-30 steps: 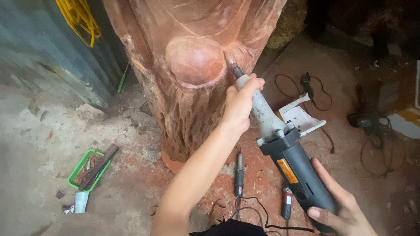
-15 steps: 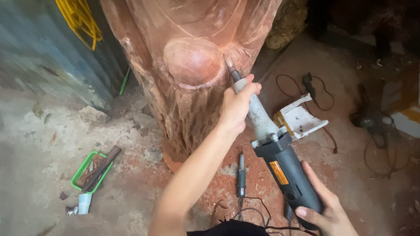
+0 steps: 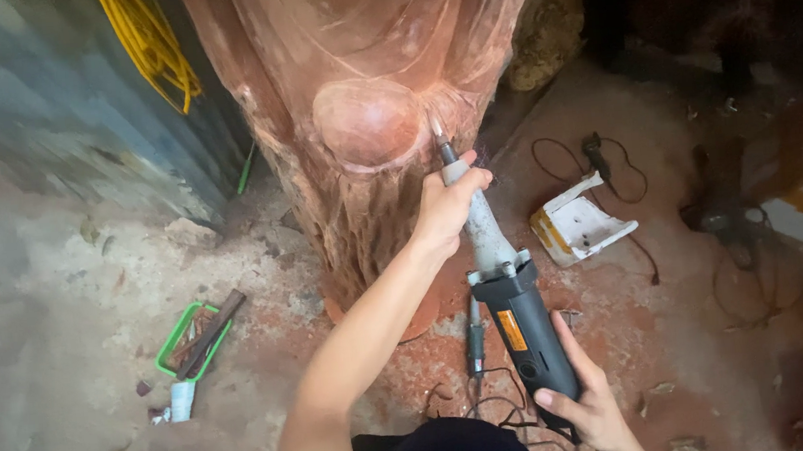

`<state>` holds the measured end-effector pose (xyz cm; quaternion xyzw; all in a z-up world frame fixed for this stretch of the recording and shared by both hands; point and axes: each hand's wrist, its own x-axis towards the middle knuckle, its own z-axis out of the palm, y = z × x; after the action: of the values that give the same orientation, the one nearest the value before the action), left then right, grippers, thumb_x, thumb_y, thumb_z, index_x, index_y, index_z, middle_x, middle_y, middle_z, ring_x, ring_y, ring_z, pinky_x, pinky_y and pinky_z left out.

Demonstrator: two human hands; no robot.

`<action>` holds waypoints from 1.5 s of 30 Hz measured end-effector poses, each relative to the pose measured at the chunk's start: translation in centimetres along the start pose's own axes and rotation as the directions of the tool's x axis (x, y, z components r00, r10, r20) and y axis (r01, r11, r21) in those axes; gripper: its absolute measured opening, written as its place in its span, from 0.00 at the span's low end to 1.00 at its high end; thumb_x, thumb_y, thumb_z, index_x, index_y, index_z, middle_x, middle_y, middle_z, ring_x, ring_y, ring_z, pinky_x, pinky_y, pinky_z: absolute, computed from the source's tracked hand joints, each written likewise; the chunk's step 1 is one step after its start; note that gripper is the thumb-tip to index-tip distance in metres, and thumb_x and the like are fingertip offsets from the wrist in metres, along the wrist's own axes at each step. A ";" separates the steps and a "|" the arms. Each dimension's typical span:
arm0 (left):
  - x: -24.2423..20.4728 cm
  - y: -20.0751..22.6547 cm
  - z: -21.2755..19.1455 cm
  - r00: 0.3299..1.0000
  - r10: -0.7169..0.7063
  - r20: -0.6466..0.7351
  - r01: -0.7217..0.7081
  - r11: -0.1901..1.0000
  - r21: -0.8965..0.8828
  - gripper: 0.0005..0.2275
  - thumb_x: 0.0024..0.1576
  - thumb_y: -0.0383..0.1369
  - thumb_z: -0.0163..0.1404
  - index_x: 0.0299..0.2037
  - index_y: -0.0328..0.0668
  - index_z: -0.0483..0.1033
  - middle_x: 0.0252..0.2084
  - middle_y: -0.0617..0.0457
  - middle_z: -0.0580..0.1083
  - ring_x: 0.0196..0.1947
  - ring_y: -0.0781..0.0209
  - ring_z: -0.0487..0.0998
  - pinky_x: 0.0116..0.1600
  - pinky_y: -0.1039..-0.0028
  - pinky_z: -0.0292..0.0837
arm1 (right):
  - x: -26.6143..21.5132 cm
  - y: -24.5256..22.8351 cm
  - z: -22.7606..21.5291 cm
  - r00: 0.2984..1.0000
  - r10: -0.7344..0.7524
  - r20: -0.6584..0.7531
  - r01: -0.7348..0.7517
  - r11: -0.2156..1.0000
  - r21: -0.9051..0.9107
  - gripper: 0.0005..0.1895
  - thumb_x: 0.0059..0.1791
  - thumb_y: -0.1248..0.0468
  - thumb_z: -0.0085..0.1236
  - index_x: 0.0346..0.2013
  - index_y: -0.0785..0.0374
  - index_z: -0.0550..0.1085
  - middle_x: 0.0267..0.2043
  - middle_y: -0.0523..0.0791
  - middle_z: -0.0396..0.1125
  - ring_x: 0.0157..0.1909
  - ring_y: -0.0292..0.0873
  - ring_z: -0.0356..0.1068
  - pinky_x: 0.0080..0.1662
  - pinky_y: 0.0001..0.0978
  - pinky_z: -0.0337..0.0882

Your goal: The person carves a large wooden statue with a power rotary tool, moving the tool across the wood to shape its features.

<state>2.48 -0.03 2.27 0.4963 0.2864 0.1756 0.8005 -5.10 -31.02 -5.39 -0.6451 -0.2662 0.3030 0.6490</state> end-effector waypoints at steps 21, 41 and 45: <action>0.6 -0.6 2.8 0.999 0.049 0.013 -0.049 0.998 0.032 0.17 0.44 0.34 0.56 0.43 0.38 0.80 0.51 0.54 0.75 0.34 0.66 0.76 0.41 0.75 0.68 | 2.2 8.6 -6.0 0.986 -0.130 -0.104 0.092 0.947 -0.308 0.58 0.37 0.59 0.70 0.77 0.62 0.50 0.74 0.49 0.56 0.68 0.39 0.59 0.68 0.31 0.52; 0.0 1.1 3.9 0.994 0.005 -0.108 -0.012 0.998 -0.057 0.25 0.43 0.33 0.53 0.54 0.31 0.79 0.61 0.49 0.77 0.57 0.61 0.76 0.63 0.72 0.67 | 4.5 1.5 -9.2 0.997 -0.070 0.034 0.077 0.947 -0.311 0.53 0.40 0.61 0.67 0.76 0.60 0.52 0.77 0.47 0.52 0.69 0.40 0.59 0.67 0.33 0.56; 1.7 -0.9 4.3 0.991 0.031 -0.130 -0.049 0.989 -0.136 0.26 0.43 0.34 0.55 0.53 0.30 0.80 0.46 0.52 0.76 0.40 0.66 0.74 0.46 0.76 0.64 | 4.2 1.0 -10.2 0.998 -0.042 0.050 0.054 0.960 -0.276 0.54 0.39 0.62 0.68 0.76 0.57 0.51 0.57 0.48 0.63 0.48 0.38 0.64 0.48 0.30 0.63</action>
<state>6.50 -2.49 2.53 0.4327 0.3141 0.2425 0.8095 5.20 -34.84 -6.89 -0.7159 -0.3359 0.2610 0.5537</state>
